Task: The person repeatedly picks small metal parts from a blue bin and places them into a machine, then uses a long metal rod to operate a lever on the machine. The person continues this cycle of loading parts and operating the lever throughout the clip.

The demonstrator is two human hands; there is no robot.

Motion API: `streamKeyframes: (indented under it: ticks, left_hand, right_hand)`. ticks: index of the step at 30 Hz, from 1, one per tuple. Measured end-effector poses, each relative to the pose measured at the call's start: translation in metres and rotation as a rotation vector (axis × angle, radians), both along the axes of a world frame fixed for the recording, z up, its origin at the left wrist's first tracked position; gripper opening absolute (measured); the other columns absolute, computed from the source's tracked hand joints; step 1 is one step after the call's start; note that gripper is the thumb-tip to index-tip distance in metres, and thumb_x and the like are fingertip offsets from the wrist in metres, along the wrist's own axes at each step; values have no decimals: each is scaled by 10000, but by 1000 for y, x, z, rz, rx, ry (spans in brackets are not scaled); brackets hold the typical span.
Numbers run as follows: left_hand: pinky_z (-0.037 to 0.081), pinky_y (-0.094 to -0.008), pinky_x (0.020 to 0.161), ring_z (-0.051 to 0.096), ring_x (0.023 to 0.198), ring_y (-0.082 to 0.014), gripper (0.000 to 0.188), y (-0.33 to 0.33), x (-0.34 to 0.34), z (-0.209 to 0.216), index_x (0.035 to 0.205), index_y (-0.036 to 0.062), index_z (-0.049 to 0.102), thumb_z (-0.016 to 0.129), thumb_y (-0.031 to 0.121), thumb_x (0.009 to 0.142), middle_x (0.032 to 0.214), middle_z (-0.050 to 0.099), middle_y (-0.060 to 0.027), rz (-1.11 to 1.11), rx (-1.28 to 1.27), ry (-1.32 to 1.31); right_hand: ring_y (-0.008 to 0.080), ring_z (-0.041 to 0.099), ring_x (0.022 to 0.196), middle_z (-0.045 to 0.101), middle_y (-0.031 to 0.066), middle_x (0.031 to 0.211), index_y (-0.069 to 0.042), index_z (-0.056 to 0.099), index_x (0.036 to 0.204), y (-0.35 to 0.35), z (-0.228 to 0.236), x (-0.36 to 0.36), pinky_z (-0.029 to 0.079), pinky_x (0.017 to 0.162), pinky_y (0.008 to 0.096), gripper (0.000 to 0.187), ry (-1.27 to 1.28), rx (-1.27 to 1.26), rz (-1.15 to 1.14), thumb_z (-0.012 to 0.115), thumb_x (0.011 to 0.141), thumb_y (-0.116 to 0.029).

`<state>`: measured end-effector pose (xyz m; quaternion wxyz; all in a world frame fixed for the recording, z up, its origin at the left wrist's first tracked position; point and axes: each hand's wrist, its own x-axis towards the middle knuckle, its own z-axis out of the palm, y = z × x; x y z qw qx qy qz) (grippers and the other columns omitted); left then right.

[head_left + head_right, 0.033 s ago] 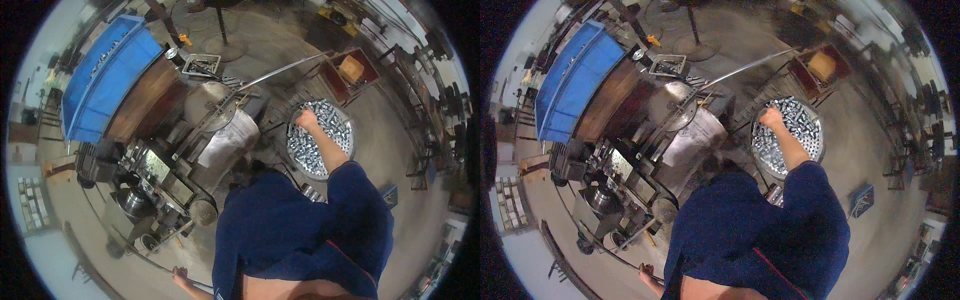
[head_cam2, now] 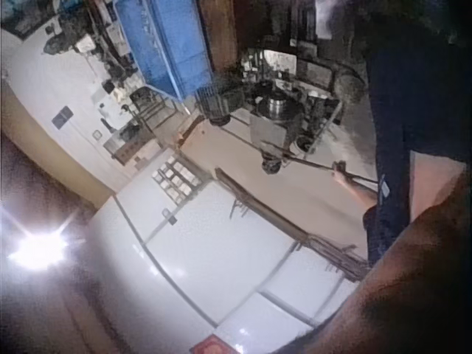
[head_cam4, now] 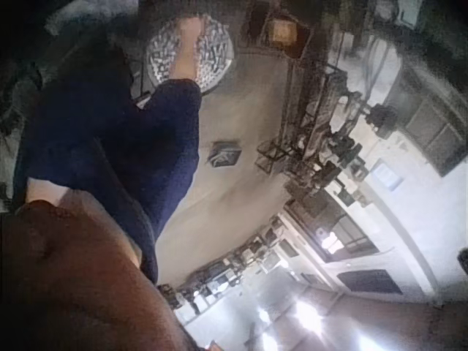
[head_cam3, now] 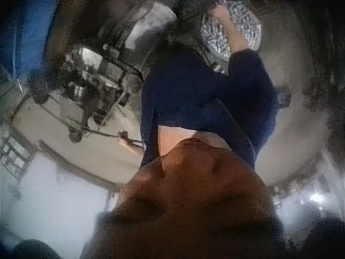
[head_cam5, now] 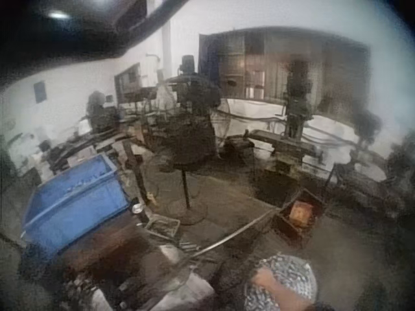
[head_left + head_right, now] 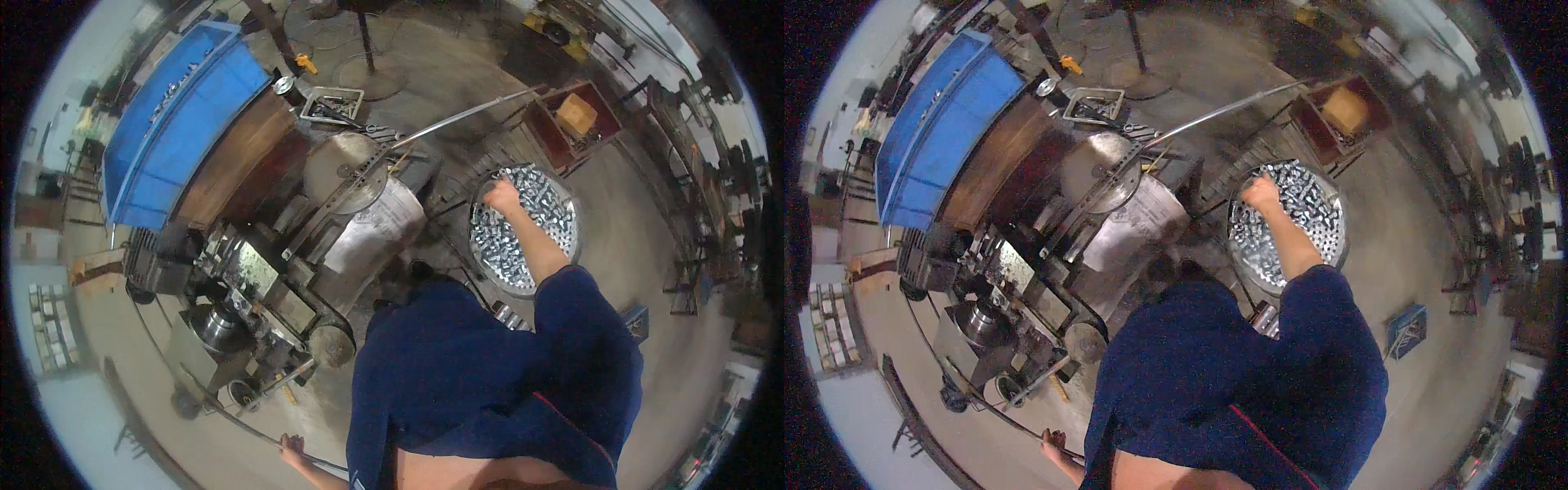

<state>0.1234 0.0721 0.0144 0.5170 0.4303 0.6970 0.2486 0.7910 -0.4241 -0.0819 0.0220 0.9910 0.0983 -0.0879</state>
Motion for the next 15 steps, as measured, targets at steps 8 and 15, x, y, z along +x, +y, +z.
streamKeyframes:
  ticks: [8,15]
  left_hand:
    - [444,-250,422,512,439,-160,239,-5,-6,-8,884,-23,518,575,170,754,607,561,-132,-8,94,154]
    - [443,-252,416,517,451,-152,252,-3,-7,-10,894,-33,507,578,172,766,603,556,-123,-27,118,150]
  right_hand:
    - [281,543,929,590,151,919,-44,636,770,10,-17,15,446,807,352,319,-15,179,-141,606,555,-278]
    - [309,533,992,556,204,1035,-7,581,962,17,-23,19,446,833,347,496,207,102,-260,647,573,-308]
